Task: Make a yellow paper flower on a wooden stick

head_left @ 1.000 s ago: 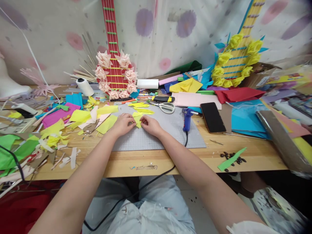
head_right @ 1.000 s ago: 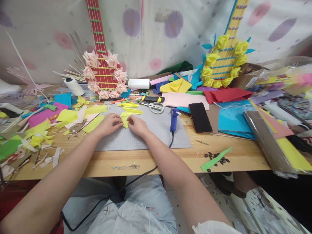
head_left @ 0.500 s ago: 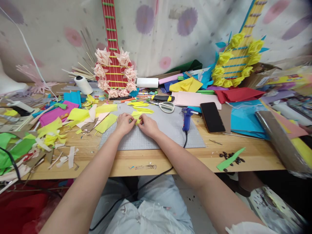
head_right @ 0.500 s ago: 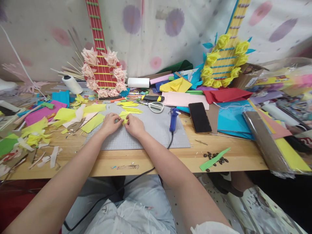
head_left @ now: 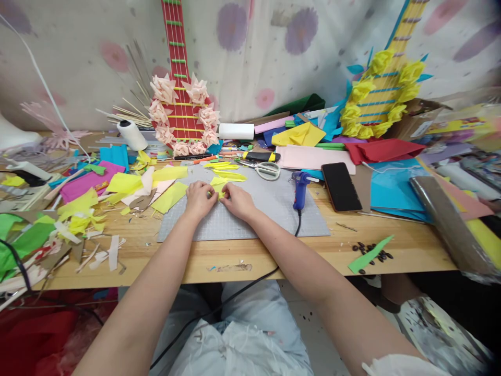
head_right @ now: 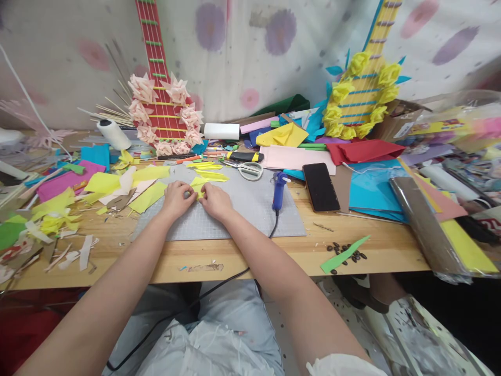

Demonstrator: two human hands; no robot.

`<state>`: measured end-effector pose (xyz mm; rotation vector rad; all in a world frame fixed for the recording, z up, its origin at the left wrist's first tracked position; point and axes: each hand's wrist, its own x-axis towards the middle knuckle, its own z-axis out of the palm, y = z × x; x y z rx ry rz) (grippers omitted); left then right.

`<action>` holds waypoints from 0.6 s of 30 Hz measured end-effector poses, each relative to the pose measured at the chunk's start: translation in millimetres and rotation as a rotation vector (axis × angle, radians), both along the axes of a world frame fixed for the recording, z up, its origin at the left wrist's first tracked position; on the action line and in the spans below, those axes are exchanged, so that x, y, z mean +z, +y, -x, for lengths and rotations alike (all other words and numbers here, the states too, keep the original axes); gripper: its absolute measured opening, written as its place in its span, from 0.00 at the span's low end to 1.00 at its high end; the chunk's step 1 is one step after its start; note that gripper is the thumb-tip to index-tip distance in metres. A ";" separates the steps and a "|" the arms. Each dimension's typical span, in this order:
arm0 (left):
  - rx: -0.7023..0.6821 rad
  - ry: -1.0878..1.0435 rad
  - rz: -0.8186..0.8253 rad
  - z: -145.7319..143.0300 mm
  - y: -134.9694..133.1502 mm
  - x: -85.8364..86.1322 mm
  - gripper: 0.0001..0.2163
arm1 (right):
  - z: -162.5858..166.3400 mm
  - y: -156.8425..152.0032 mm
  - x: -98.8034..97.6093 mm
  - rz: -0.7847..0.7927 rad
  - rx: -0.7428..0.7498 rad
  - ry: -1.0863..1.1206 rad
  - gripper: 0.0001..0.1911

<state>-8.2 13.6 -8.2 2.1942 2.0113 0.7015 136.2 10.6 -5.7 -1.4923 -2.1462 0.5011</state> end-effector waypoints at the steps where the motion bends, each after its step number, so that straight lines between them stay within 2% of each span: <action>1: 0.001 0.004 0.000 -0.3 -0.1 -0.1 0.07 | 0.0 0.3 -0.2 0.002 0.001 -0.002 0.10; 18: -0.036 0.027 -0.019 -1.3 -3.3 -0.4 0.06 | 1.3 1.2 0.1 -0.024 0.012 -0.117 0.11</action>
